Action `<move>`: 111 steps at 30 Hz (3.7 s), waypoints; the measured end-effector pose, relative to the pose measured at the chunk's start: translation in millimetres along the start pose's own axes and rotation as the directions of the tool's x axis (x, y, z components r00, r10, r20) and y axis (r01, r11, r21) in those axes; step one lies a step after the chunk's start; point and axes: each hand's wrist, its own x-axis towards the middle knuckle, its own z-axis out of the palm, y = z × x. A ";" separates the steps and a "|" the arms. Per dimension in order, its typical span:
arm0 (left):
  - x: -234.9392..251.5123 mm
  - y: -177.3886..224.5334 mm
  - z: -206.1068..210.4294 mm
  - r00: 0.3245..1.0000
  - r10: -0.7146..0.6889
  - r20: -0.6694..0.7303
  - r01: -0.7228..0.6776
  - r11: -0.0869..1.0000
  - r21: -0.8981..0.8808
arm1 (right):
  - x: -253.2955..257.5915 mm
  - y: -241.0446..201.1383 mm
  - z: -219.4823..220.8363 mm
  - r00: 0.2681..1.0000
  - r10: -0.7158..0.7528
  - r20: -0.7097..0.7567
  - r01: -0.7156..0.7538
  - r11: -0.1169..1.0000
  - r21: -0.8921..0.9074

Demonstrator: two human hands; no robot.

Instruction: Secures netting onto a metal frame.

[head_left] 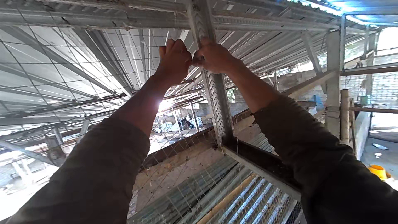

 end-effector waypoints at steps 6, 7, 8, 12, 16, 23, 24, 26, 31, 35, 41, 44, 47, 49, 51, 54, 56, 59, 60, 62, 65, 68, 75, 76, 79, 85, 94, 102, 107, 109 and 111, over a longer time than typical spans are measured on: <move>-14.5 0.7 7.0 0.997 -0.006 -0.071 0.018 0.985 0.171 | 2.8 -15.9 -0.9 0.992 0.113 0.049 -0.107 0.988 -0.112; -18.1 -0.9 8.0 0.997 0.017 -0.075 0.000 0.975 0.224 | 3.9 -21.0 -1.0 0.988 0.144 0.051 -0.136 0.981 -0.136; -21.3 -3.2 8.9 0.997 0.031 -0.076 -0.010 0.965 0.260 | 5.0 -25.9 -1.6 0.984 0.172 0.049 -0.163 0.974 -0.158; -28.0 -4.0 9.4 0.999 0.005 -0.038 0.008 0.941 0.338 | 3.3 -44.2 -3.6 0.964 0.262 0.035 -0.247 0.942 -0.228; -21.8 6.0 2.7 0.994 -0.077 0.080 0.043 0.932 0.361 | 3.1 -53.3 -2.1 0.948 0.319 0.013 -0.305 0.919 -0.251; -21.8 -9.7 4.4 0.997 -0.022 0.071 0.010 0.987 0.162 | 6.8 -44.9 1.5 0.960 0.281 -0.009 -0.272 0.919 -0.285; -22.8 -11.6 6.7 0.999 -0.009 0.051 0.002 0.989 0.146 | 8.4 -40.3 3.4 0.966 0.258 -0.012 -0.250 0.923 -0.292; -21.7 -9.7 9.0 0.999 -0.010 0.043 0.005 0.993 0.116 | 9.9 -30.4 6.2 0.978 0.208 -0.009 -0.201 0.933 -0.298; -20.4 -10.1 15.2 0.999 -0.029 0.031 0.025 0.994 0.106 | 7.6 -21.3 7.7 0.990 0.142 0.008 -0.137 0.964 -0.226; -23.8 -13.5 18.6 0.999 0.015 -0.048 -0.009 0.993 0.120 | 7.0 -20.0 9.7 0.989 0.145 -0.003 -0.142 0.969 -0.204; -20.5 -5.3 18.0 0.996 -0.037 -0.079 0.052 0.978 0.200 | 9.0 -23.1 14.5 0.985 0.172 -0.021 -0.172 0.956 -0.238; -15.2 6.6 15.1 0.993 -0.106 -0.054 0.117 0.956 0.270 | 9.2 -23.7 17.1 0.984 0.172 -0.038 -0.176 0.944 -0.280; -12.8 12.5 16.7 0.989 -0.140 -0.037 0.145 0.935 0.323 | 9.0 -25.2 17.7 0.982 0.179 -0.059 -0.188 0.942 -0.278; -12.1 12.5 18.2 0.987 -0.155 -0.032 0.157 0.935 0.319 | 9.7 -25.1 18.8 0.982 0.179 -0.066 -0.190 0.941 -0.280; -10.8 13.6 19.3 0.986 -0.163 -0.034 0.166 0.935 0.315 | 10.0 -24.9 19.4 0.981 0.182 -0.068 -0.194 0.938 -0.286; -10.3 14.2 21.0 0.985 -0.169 -0.045 0.175 0.938 0.298 | 10.0 -26.6 20.1 0.980 0.187 -0.074 -0.201 0.937 -0.286; -9.7 14.6 22.7 0.984 -0.171 -0.048 0.178 0.943 0.281 | 9.2 -26.7 21.0 0.980 0.181 -0.086 -0.198 0.936 -0.292; -9.1 13.6 24.9 0.986 -0.155 -0.064 0.167 0.947 0.276 | 9.2 -26.7 20.4 0.981 0.173 -0.084 -0.189 0.943 -0.275; -8.6 12.8 26.1 0.986 -0.150 -0.077 0.165 0.948 0.273 | 9.2 -26.5 20.1 0.982 0.170 -0.084 -0.187 0.943 -0.276; -8.6 11.8 28.4 0.984 -0.148 -0.098 0.169 0.949 0.267 | 9.1 -27.2 20.5 0.981 0.174 -0.081 -0.190 0.940 -0.284; -7.5 11.8 30.2 0.983 -0.147 -0.112 0.172 0.948 0.266 | 10.0 -26.1 22.1 0.981 0.170 -0.092 -0.189 0.939 -0.288; -8.0 9.9 31.8 0.985 -0.115 -0.128 0.147 0.950 0.277 | 10.0 -26.2 21.9 0.981 0.171 -0.092 -0.191 0.935 -0.298; -7.9 2.3 19.2 0.997 0.012 -0.080 0.003 0.983 0.184 | 7.7 -14.8 -3.3 0.991 0.103 0.084 -0.099 0.994 -0.053; -8.4 1.6 16.0 0.998 0.012 -0.057 -0.004 0.989 0.150 | 3.4 -13.5 -9.8 0.992 0.095 0.087 -0.097 0.995 0.011; -7.1 4.4 7.0 1.000 -0.017 0.008 0.016 0.996 0.086 | -8.7 -14.3 -31.4 0.983 0.178 0.048 -0.181 0.981 0.066; 3.2 25.1 -11.6 0.973 -0.153 0.173 0.175 0.977 -0.120 | -26.6 -14.0 -62.1 0.902 0.409 0.136 -0.371 0.897 -0.239; 25.0 52.4 -34.6 0.889 -0.351 0.295 0.454 0.765 -0.457 | -39.8 8.8 -58.9 0.889 0.439 0.133 -0.407 0.888 -0.213; 47.7 78.2 -37.2 0.860 -0.376 0.346 0.508 0.703 -0.498 | -32.7 19.5 -32.3 0.954 0.295 0.043 -0.297 0.953 0.054; 47.1 87.2 -36.2 0.852 -0.407 0.330 0.519 0.742 -0.424 | -34.9 24.6 -19.6 0.972 0.230 -0.059 -0.223 0.970 0.097; 43.9 87.4 -36.6 0.849 -0.426 0.313 0.525 0.749 -0.404 | -37.8 16.3 -16.2 0.970 0.224 -0.099 -0.219 0.974 0.061; 41.9 89.9 -38.3 0.846 -0.435 0.310 0.529 0.759 -0.380 | -40.2 11.7 -11.8 0.968 0.214 -0.133 -0.212 0.977 0.030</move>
